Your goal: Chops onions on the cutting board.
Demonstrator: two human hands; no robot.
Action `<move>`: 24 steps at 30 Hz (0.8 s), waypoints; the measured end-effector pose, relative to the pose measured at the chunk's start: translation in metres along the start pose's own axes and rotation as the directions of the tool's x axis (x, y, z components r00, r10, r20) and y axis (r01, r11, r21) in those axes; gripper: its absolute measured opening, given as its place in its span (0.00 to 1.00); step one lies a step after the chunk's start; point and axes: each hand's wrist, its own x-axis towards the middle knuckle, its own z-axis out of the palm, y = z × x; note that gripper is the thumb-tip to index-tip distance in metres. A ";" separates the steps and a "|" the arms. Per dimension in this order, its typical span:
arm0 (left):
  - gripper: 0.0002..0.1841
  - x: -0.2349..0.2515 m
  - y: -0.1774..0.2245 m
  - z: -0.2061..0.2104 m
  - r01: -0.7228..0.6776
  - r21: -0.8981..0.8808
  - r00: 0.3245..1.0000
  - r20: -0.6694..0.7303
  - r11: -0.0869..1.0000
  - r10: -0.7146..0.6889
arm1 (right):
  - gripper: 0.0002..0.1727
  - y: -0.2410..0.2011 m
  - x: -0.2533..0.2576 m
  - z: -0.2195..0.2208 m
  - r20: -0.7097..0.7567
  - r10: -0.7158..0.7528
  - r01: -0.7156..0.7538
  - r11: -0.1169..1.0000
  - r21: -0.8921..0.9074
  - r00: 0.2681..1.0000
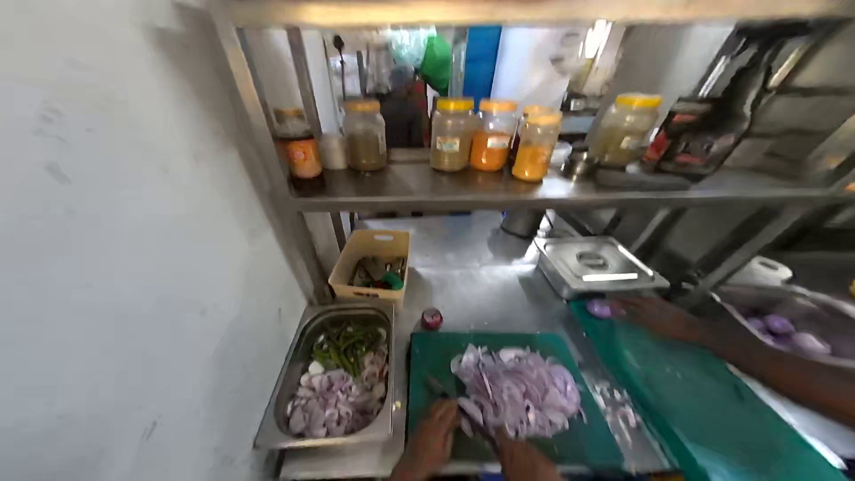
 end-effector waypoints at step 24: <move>0.14 -0.005 -0.006 0.007 -0.030 -0.050 0.999 0.033 0.998 0.032 | 0.25 0.007 0.007 0.019 0.703 0.319 -0.303 0.941 -0.153 0.636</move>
